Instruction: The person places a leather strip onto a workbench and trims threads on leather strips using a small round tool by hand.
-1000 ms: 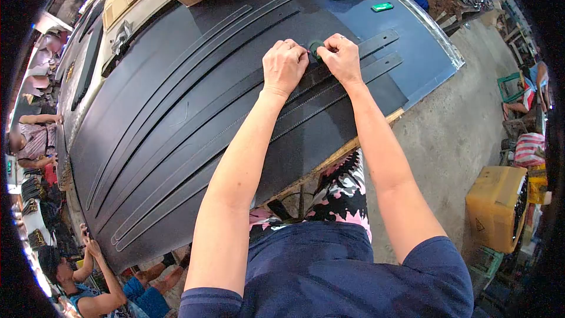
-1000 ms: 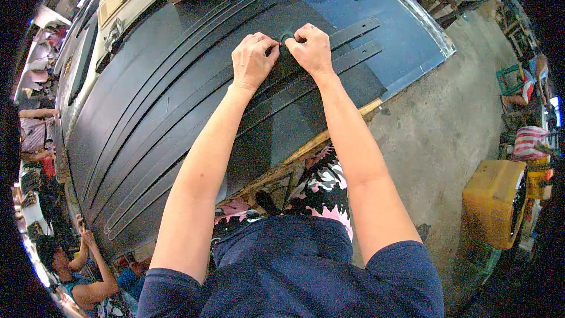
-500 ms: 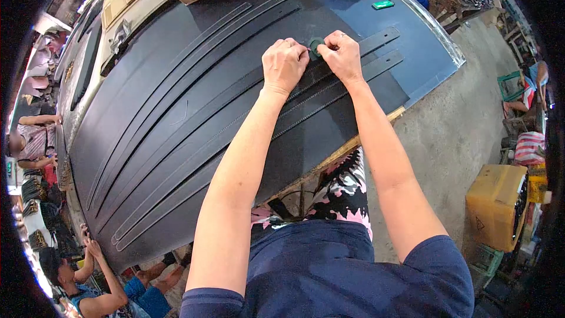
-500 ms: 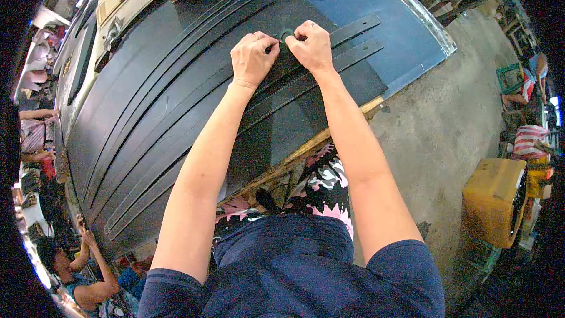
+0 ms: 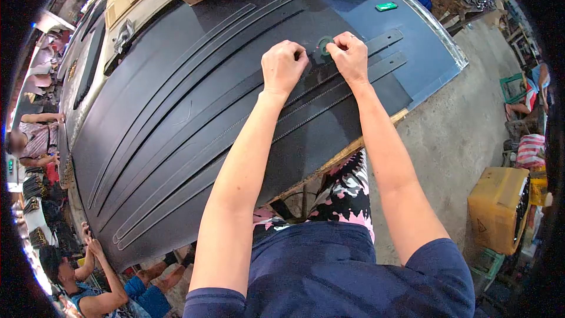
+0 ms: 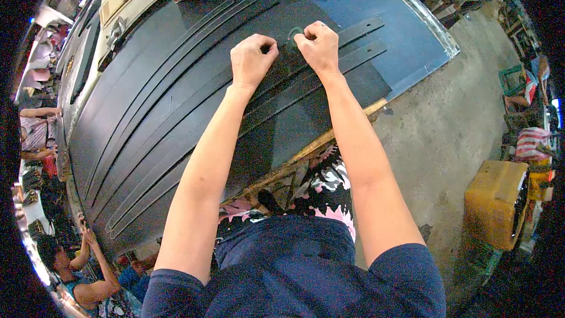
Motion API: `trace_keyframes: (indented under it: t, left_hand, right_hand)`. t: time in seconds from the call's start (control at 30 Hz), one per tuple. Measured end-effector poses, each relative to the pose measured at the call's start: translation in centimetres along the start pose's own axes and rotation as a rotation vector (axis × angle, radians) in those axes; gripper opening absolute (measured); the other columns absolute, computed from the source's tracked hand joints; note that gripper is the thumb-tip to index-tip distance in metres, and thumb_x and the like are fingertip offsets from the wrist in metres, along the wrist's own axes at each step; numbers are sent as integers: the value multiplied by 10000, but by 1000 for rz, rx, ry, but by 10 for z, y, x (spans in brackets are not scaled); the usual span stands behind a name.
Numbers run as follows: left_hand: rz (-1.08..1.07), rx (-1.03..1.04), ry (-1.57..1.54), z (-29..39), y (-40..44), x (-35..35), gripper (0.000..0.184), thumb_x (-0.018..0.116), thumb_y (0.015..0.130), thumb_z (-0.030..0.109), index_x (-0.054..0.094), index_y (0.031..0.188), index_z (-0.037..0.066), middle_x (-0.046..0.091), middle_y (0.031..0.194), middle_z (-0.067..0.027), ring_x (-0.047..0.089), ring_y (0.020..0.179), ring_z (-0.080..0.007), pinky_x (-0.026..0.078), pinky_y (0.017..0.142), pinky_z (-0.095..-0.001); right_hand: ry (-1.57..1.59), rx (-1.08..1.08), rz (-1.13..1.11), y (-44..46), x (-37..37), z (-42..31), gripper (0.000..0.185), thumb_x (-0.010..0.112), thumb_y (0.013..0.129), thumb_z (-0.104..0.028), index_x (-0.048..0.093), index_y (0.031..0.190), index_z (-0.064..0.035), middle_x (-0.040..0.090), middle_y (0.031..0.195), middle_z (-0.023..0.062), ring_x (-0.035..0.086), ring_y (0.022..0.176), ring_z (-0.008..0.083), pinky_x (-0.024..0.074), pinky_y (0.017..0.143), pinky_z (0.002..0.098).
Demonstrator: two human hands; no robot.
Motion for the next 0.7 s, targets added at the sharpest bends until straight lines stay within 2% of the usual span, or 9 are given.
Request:
trace_keyframes:
  t: [0.1,0.13,0.23,0.53,0.63,0.67,0.7]
  left_hand:
    - [5,87,-173,-7,-3,-11,146,743,732,174,721,832,70,693,927,-93,646,897,-287,500,821,-378]
    - [-82,28,-148,-7,-7,-16,228,766,732,182,717,909,47,684,1000,-122,630,958,-296,480,881,-383]
    - [-50,43,-108,-7,-15,-20,284,772,734,199,708,958,36,680,1025,-120,617,996,-299,475,888,-386]
    - [-22,41,-50,-8,-20,-13,219,714,788,142,705,972,23,684,1052,-121,614,996,-299,479,884,-377]
    - [-28,95,-18,-6,-14,-16,201,693,810,122,705,986,28,687,1031,-128,631,937,-285,493,838,-358]
    - [-34,113,-13,-5,-11,-17,196,686,818,113,705,994,30,687,1024,-132,640,908,-278,500,817,-347]
    - [-52,62,-82,-5,-6,-19,198,679,823,102,702,1006,32,688,1009,-135,646,872,-265,503,791,-336]
  right_hand:
    - [15,27,-5,0,0,-3,138,664,701,-69,597,676,49,592,662,87,550,599,159,429,578,296]
    - [24,34,-14,0,1,-4,141,663,702,-68,593,673,51,587,655,86,547,596,157,426,576,295]
    - [50,31,-65,0,3,-7,157,670,674,-83,575,623,32,571,646,108,561,598,211,440,580,316]
    - [-32,-28,-94,0,5,-3,159,680,685,-109,608,659,31,587,672,115,573,615,225,446,593,312]
    - [91,63,21,2,-2,-3,163,670,693,-100,592,654,38,572,660,108,562,615,206,434,586,304]
    - [119,120,31,3,-4,6,188,671,733,-114,580,671,38,555,647,85,530,602,163,419,580,295]
    - [163,166,53,3,-4,7,197,673,745,-123,578,680,36,551,645,79,520,599,152,416,578,293]
Point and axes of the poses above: each hand's wrist, its own y-axis towards the middle knuckle, its own x-axis out of the palm, z = x × y, the point moved 4 cm from there along y, towards the middle knuckle
